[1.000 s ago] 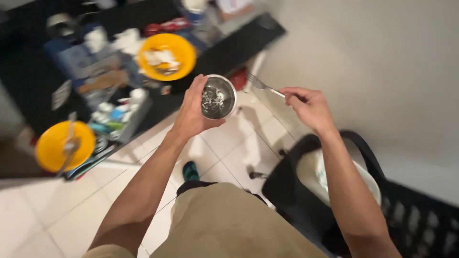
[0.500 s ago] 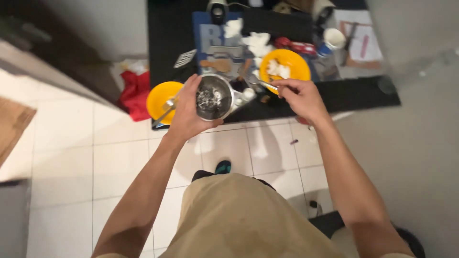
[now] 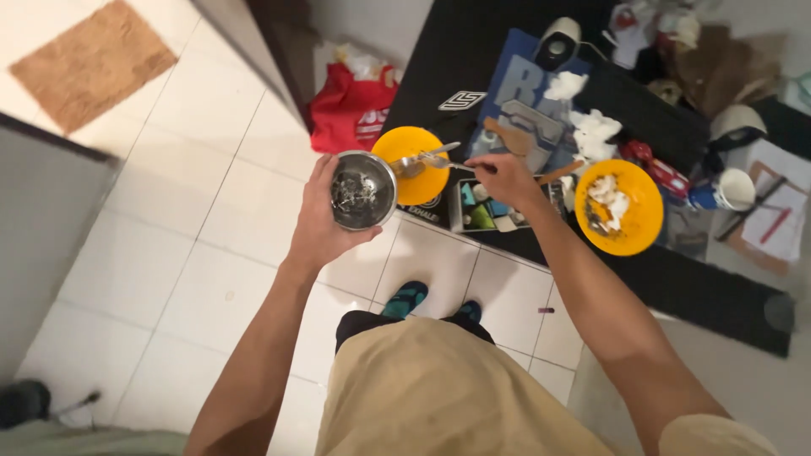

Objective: Clearing trash and emptying an ashtray from a desk into a bin.

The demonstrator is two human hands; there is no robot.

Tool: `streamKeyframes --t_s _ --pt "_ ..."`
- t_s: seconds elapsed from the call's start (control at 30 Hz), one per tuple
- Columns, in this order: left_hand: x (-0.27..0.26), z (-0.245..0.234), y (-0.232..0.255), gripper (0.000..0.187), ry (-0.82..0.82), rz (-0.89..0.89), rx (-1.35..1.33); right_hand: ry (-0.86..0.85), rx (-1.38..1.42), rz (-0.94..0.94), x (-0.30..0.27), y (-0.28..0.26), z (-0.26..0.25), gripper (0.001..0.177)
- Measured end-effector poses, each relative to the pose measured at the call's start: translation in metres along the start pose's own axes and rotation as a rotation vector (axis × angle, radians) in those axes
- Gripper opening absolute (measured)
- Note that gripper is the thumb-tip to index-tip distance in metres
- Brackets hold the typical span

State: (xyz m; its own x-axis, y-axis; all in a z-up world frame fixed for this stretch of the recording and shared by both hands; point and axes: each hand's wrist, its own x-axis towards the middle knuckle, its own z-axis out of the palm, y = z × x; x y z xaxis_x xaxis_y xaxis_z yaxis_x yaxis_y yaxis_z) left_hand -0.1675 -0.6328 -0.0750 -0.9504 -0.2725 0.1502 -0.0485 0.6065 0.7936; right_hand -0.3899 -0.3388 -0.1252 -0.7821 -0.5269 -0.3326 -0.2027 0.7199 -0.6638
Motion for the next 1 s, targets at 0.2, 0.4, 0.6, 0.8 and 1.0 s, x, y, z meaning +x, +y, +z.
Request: streamKeyframes --t_s 0.2,0.4,0.6,0.8,1.0 --pt "-0.013 0.014 -0.017 0.126 0.084 0.024 -0.03 -0.132 -0.19 -0.005 0.051 0.013 0.043 0.031" --pt "-0.007 0.024 -0.008 0.129 0.022 -0.049 -0.015 -0.139 -0.288 -0.256 0.077 0.034 0.069 0.035" --pt "-0.004 0.032 -0.008 0.129 0.028 -0.036 -0.041 -0.143 -0.41 -0.284 0.071 0.034 0.069 0.036" --pt "0.009 0.042 -0.002 0.13 -0.008 0.004 -0.036 0.008 -0.263 -0.434 0.045 0.022 0.045 0.033" --pt "0.042 0.063 0.027 0.127 -0.092 0.144 -0.086 0.09 -0.018 -0.272 -0.02 -0.015 -0.008 0.032"
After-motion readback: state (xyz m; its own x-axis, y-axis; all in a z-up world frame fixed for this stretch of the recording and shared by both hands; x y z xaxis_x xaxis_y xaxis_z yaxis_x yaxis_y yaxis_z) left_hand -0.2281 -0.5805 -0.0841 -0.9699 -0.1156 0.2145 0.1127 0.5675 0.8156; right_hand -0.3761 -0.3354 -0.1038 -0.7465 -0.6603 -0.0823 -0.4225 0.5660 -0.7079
